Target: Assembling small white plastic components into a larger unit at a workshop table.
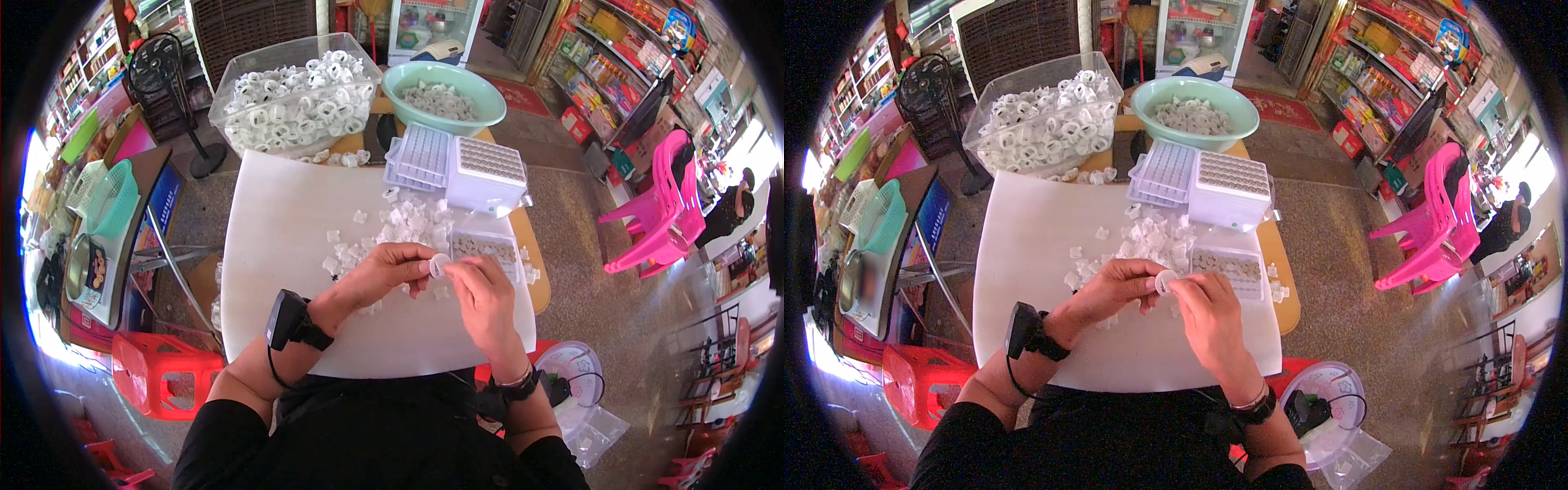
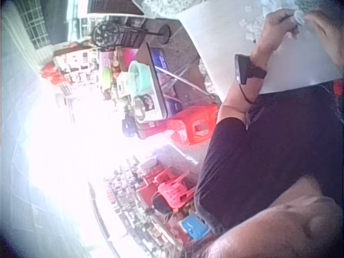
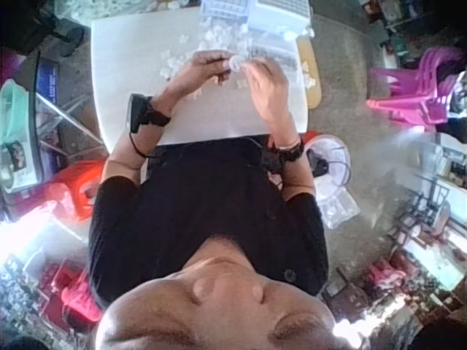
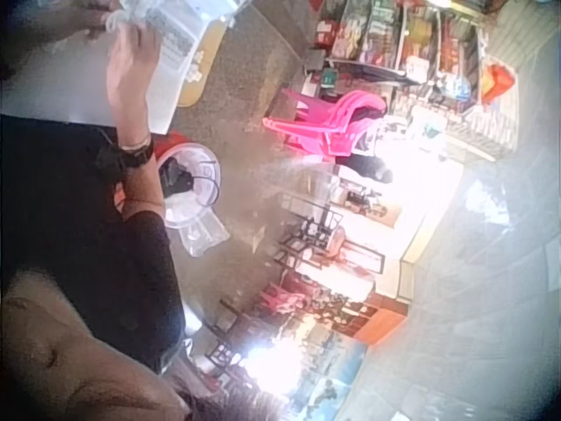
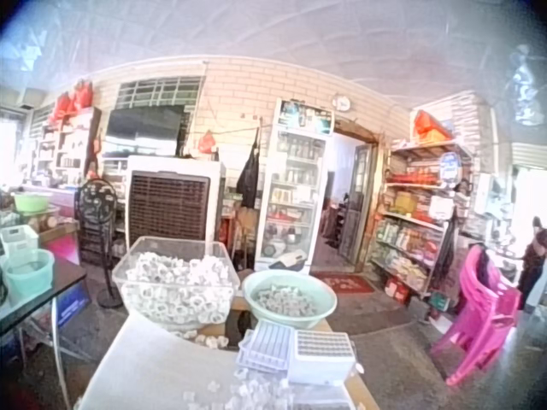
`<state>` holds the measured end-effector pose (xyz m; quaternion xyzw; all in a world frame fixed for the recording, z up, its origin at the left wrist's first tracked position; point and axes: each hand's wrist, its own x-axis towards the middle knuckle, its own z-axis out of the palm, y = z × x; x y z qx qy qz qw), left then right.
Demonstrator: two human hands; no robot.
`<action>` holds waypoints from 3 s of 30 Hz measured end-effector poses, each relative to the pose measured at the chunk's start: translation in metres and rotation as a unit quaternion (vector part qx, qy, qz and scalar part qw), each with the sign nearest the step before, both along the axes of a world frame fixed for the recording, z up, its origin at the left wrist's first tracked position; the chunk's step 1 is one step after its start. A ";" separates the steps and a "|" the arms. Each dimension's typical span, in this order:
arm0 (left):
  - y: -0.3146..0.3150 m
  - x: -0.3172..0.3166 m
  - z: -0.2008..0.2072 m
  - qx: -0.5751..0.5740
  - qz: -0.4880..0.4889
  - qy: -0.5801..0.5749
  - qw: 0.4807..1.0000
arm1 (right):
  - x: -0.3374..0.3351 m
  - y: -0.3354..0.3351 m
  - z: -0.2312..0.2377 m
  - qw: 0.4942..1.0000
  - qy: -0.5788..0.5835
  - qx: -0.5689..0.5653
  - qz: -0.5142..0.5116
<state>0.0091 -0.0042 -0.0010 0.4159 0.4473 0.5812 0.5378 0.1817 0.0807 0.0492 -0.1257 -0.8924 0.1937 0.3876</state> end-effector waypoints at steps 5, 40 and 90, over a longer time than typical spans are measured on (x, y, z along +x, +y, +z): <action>0.001 0.001 0.000 0.012 0.004 -0.027 1.000 | 0.004 -0.005 -0.001 1.000 0.008 -0.002 -0.009; -0.002 0.003 0.006 -0.002 0.019 0.044 0.999 | 0.005 -0.003 -0.016 0.999 -0.011 -0.044 -0.002; -0.001 0.011 0.006 -0.023 0.006 0.061 0.998 | 0.002 0.005 -0.021 0.994 -0.047 -0.102 0.005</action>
